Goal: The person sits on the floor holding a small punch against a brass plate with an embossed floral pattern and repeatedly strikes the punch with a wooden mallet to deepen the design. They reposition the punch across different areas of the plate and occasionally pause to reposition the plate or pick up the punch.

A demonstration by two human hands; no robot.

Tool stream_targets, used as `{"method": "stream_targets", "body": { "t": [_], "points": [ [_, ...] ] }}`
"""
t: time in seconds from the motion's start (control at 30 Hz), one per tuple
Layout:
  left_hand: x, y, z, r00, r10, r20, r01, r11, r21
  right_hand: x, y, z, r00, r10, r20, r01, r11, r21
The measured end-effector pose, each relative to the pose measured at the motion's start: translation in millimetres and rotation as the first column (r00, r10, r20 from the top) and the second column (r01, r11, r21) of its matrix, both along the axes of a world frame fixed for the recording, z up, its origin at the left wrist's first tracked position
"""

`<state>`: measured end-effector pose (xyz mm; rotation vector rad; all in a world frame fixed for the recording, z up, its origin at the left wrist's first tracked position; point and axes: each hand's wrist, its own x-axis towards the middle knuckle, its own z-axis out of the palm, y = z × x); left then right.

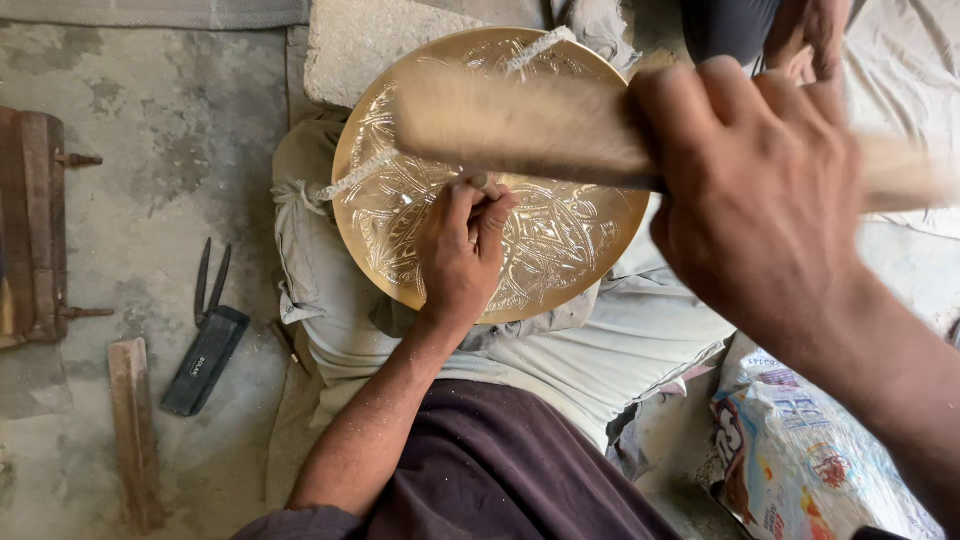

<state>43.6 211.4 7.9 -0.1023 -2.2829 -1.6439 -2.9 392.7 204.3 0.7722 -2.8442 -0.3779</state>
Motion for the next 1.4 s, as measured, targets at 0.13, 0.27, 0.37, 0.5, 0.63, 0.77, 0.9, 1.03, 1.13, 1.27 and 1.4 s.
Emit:
{"method": "stream_targets", "body": {
  "t": [0.13, 0.27, 0.37, 0.5, 0.63, 0.77, 0.9, 1.03, 1.13, 1.27, 1.4],
  "points": [
    [-3.9, -0.2, 2.2, 0.999, -0.016, -0.039, 0.011, 0.992, -0.127, 1.5, 5.4, 4.2, 0.998, -0.021, 0.067, 0.029, 0.993, -0.117],
    [-1.7, -3.1, 4.3, 0.997, -0.077, -0.015, 0.076, 0.996, -0.041, 5.3, 8.9, 2.7, 0.983, 0.113, -0.142, -0.079, 0.971, 0.224],
    [5.1, -3.7, 5.2, 0.998, -0.053, -0.042, 0.052, 0.998, -0.035, 6.3, 4.6, -2.5, 0.996, 0.085, 0.023, -0.077, 0.965, -0.250],
    [4.8, -1.9, 2.3, 0.998, -0.060, -0.009, 0.060, 0.998, -0.033, 3.5, -3.3, -1.8, 0.995, 0.080, -0.066, -0.080, 0.997, 0.001],
    [4.0, -2.9, -1.3, 0.994, -0.070, -0.082, 0.069, 0.997, -0.024, -1.6, -11.1, -2.3, 0.976, -0.065, 0.206, 0.116, 0.963, -0.245],
    [9.2, -5.1, -2.2, 0.998, -0.050, -0.029, 0.047, 0.994, -0.098, 0.2, -13.2, -8.9, 0.998, 0.054, -0.011, -0.054, 0.998, -0.040],
    [11.4, -4.0, -2.1, 0.999, -0.048, 0.022, 0.048, 0.999, -0.023, 1.8, -13.0, -18.4, 0.993, -0.004, 0.115, 0.032, 0.971, -0.239],
    [8.9, -4.7, -2.6, 0.997, -0.067, -0.046, 0.063, 0.994, -0.092, -1.9, -10.9, -22.3, 0.986, 0.006, 0.166, 0.039, 0.963, -0.268],
    [10.2, -6.6, -2.4, 0.994, -0.107, -0.023, 0.106, 0.993, -0.048, -4.5, -11.9, -26.1, 0.998, 0.027, 0.051, -0.026, 1.000, -0.017],
    [13.8, -7.9, -2.4, 0.995, -0.083, -0.058, 0.078, 0.994, -0.083, -7.4, -15.0, -35.4, 0.948, -0.026, 0.317, 0.104, 0.968, -0.229],
    [13.1, -6.3, -4.8, 0.992, -0.094, -0.083, 0.087, 0.992, -0.086, 0.3, -11.6, -38.1, 0.999, 0.014, 0.052, -0.016, 0.999, 0.037]
  ]
}}
